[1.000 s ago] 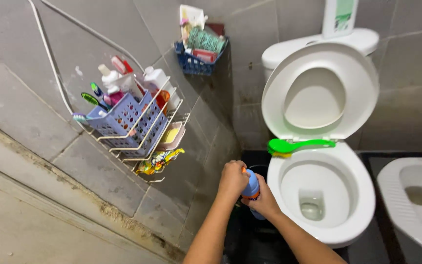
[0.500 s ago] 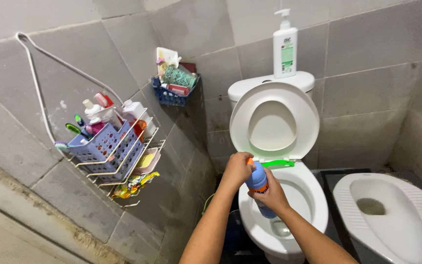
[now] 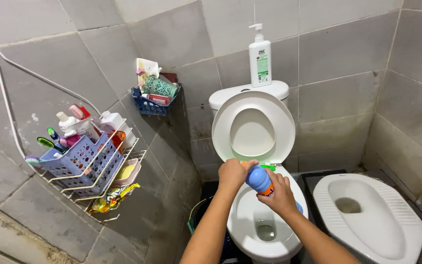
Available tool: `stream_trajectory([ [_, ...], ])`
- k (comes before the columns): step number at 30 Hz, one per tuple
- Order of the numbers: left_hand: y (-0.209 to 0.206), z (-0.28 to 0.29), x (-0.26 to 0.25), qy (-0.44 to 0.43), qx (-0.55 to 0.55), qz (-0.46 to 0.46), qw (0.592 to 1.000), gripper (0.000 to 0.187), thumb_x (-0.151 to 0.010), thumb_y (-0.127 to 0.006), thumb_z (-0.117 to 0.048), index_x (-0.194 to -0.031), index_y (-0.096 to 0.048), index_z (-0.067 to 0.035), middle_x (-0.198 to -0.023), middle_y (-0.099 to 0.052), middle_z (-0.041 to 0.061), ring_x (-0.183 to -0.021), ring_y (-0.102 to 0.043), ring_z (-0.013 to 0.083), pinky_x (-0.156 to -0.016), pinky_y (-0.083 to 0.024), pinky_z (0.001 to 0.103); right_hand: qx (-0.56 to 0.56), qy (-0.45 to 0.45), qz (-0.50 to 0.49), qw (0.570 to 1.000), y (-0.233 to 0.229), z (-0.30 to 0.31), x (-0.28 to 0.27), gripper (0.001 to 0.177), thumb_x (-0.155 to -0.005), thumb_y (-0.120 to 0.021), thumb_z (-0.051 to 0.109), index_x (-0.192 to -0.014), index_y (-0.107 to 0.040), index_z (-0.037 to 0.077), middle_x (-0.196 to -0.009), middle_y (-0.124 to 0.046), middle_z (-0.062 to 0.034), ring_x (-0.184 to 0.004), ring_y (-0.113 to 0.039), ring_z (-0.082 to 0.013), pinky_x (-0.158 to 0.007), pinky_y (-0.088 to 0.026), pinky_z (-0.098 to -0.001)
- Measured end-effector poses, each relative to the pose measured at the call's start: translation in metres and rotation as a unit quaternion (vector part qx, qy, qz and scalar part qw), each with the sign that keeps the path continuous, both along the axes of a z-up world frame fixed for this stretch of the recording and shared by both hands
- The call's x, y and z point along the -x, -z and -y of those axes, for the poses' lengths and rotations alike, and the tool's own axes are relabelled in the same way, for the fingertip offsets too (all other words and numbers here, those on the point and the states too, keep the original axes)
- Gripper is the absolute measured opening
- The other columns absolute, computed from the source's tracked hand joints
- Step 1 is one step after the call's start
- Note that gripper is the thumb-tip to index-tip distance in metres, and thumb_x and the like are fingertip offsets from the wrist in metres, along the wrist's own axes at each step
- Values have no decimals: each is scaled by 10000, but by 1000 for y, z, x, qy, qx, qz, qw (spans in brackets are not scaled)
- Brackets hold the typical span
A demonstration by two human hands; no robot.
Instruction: The person applies blue toilet cleaner into the bowl, scrubs the interior with a green brush, and then rinses the bowl by pouring water from a blue scoop taken from a nearby basin. The seat, lid, and exterior are not wiped in this clip.
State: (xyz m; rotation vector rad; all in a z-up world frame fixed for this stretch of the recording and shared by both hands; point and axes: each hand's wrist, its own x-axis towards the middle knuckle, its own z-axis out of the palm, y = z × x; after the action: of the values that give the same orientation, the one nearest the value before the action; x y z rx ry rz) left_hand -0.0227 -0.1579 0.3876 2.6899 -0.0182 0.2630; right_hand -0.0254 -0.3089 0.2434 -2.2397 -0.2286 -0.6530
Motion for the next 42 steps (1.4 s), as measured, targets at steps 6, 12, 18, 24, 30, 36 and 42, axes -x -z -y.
stream_trajectory([
  [6,37,-19,-39,204,228,91,948,458,-913,-699,-296,-1255,-585,-14,-1277,-632,198,-1174,-604,313,-921,-512,436,-27,-1,-34,999,-13,16,4,968,-558,-894,260,-1432,-482,203,-1189,-611,-113,-1131,-535,-349,-980,-477,-465],
  [12,57,-21,-53,312,263,32,913,484,-786,-504,136,-1201,-653,-64,-1216,-694,95,-1223,-647,248,-996,-533,395,-23,5,-48,999,-11,20,2,942,-588,-878,247,-1441,-481,212,-1244,-604,-108,-1179,-520,-356,-1007,-472,-457],
  [18,76,-18,-73,263,217,70,938,262,-884,-662,-95,-1134,-687,-19,-1092,-686,161,-1009,-678,299,-913,-536,400,-5,0,-58,998,-2,23,0,1002,-579,-890,265,-1468,-431,212,-1241,-586,-101,-1191,-510,-329,-996,-478,-453],
  [24,91,-7,-74,126,86,106,983,521,-980,-627,-454,-924,-685,61,-982,-682,286,-937,-662,441,-843,-524,494,16,23,-61,998,2,17,1,983,-563,-886,230,-1448,-457,239,-1150,-589,-91,-1156,-512,-318,-944,-499,-446],
  [30,111,-5,-90,-34,-8,2,999,682,-987,-439,-602,-819,-767,-28,-903,-747,259,-887,-725,428,-838,-554,507,65,28,3,998,16,14,1,958,-552,-865,176,-1432,-487,195,-1099,-580,-117,-1037,-521,-333,-932,-497,-449],
  [36,67,-15,-59,7,52,-122,991,786,-989,-495,-722,-933,-731,26,-1036,-730,260,-974,-701,377,-872,-548,457,63,30,-11,997,18,20,-3,950,-551,-866,173,-1425,-494,205,-1103,-581,-126,-1031,-518,-350,-907,-496,-455],
  [42,107,-33,-77,321,249,89,910,359,-771,-631,25,-1121,-642,-53,-1175,-680,152,-1080,-668,264,-927,-541,388,58,48,-38,996,19,21,-6,956,-557,-866,201,-1428,-474,250,-1098,-589,-137,-1053,-517,-365,-913,-499,-471],
])
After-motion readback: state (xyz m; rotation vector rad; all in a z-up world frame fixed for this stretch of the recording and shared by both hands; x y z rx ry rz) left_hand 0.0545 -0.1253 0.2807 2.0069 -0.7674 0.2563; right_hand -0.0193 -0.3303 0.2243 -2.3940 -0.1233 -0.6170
